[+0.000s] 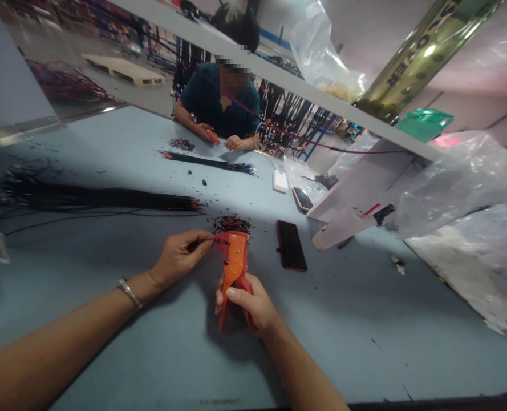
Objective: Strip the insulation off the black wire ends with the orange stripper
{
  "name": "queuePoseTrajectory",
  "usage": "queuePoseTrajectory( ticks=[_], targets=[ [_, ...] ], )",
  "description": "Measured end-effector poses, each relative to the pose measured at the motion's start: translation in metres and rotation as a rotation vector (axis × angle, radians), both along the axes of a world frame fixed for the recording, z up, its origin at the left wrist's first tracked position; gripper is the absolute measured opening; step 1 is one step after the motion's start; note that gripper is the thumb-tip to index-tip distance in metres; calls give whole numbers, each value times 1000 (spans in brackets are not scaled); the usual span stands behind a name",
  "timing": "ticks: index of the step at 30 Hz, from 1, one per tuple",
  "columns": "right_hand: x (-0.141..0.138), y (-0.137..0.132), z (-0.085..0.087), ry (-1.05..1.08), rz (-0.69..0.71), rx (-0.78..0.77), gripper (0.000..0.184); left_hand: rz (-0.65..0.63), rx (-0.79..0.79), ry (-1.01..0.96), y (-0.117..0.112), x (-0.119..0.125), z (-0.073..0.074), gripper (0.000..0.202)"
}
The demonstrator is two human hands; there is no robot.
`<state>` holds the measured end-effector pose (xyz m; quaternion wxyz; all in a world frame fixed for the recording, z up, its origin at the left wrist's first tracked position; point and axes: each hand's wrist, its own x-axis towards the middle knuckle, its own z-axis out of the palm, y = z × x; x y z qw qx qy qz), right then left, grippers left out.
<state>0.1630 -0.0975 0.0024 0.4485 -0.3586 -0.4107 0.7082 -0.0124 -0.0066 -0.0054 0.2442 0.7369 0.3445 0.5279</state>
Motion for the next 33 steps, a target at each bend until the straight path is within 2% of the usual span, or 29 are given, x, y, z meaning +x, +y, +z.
queuePoseTrajectory(
  ticks=[9, 25, 33],
  targets=[
    [-1, -1, -8, -18, -51, -2, 33, 5, -9, 9, 0, 1, 0, 15],
    [1, 0, -9, -11, -48, -22, 34, -1, -32, 4, -1, 1, 0, 17],
    [-1, 0, -9, -36, -55, -14, 34, 28, 45, 51, -1, 0, 0, 16]
  ],
)
